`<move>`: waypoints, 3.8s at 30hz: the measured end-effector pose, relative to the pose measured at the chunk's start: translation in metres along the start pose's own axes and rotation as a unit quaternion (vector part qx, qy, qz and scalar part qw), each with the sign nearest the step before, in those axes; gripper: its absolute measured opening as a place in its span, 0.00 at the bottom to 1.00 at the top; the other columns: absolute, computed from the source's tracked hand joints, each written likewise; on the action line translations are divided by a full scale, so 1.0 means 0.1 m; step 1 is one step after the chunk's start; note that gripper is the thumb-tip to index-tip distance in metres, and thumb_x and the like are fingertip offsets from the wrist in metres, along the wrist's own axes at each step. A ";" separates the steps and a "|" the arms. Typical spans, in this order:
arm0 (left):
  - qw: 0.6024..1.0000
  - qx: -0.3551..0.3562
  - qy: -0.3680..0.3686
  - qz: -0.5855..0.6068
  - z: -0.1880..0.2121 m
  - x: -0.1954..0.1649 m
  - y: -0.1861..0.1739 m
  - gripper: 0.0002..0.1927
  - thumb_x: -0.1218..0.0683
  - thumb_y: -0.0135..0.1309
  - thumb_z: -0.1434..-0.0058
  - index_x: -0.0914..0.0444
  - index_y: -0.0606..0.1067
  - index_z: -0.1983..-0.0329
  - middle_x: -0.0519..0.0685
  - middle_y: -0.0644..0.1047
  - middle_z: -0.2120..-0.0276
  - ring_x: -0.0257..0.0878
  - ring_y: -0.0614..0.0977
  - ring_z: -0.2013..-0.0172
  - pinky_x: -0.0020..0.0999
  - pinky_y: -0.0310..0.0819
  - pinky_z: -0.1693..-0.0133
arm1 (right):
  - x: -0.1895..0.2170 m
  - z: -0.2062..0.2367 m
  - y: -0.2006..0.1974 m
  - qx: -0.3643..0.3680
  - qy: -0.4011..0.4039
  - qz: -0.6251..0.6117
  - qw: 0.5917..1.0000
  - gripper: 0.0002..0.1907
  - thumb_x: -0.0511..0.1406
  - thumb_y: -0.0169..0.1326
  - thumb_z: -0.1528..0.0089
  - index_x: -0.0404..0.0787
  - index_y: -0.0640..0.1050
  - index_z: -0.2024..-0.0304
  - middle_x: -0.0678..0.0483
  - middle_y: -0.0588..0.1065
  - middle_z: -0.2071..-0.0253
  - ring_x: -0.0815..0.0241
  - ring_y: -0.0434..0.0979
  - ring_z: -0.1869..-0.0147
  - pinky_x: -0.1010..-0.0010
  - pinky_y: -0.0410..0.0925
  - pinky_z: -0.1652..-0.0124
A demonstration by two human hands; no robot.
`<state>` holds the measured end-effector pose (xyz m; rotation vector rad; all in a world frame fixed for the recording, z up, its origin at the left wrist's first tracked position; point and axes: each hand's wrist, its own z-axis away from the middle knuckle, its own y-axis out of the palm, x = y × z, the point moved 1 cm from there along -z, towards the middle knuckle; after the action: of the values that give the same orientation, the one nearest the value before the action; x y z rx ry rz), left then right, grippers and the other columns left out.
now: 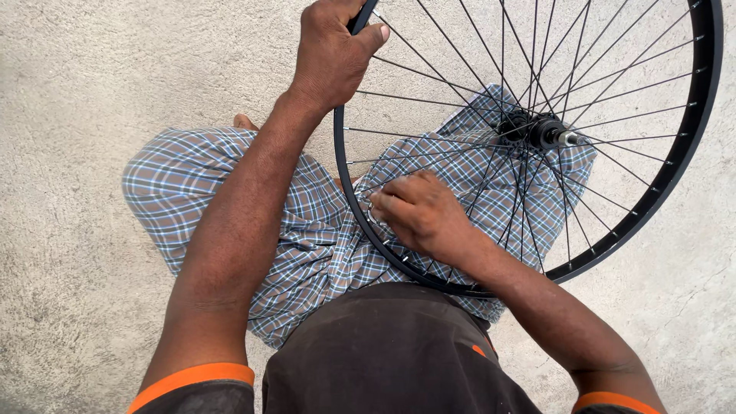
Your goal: The person sits on the floor and uses a spoke wrench to tighten the nipples on a bicycle wheel. They rotate the wheel periodically to access different spokes and continue adjusting the tension.
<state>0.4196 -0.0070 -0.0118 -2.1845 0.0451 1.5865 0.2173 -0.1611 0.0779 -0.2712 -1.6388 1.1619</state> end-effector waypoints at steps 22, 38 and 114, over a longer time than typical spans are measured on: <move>0.999 -0.003 0.015 -0.033 -0.02 -0.01 -0.01 0.13 0.58 0.61 0.32 0.60 0.72 0.72 0.41 0.66 0.81 0.28 0.66 0.81 0.28 0.61 0.78 | -0.01 -0.04 -0.05 0.058 0.030 -0.006 0.998 0.12 0.39 0.56 0.31 0.44 0.77 0.46 0.53 0.78 0.55 0.56 0.79 0.49 0.57 0.69 0.46; 1.000 -0.004 0.013 -0.024 -0.01 -0.01 -0.04 0.14 0.57 0.61 0.31 0.60 0.73 0.72 0.41 0.67 0.82 0.26 0.66 0.81 0.25 0.60 0.80 | -0.02 0.08 -0.14 0.027 -0.052 0.059 0.997 0.09 0.36 0.57 0.34 0.40 0.77 0.54 0.42 0.75 0.46 0.49 0.76 0.40 0.51 0.68 0.39; 0.979 -0.076 -0.142 0.128 0.43 -0.52 0.33 0.25 0.62 0.59 0.34 0.67 0.70 0.33 0.40 0.71 0.69 0.26 0.70 0.71 0.24 0.67 0.69 | -0.14 0.09 -0.38 -0.005 0.061 0.050 0.997 0.13 0.28 0.52 0.38 0.40 0.77 0.51 0.52 0.78 0.64 0.52 0.79 0.61 0.54 0.69 0.54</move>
<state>0.3543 -0.0326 0.0141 -2.1064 0.1275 2.0973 0.2298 -0.1944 0.0993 -0.4270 -1.5384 1.1880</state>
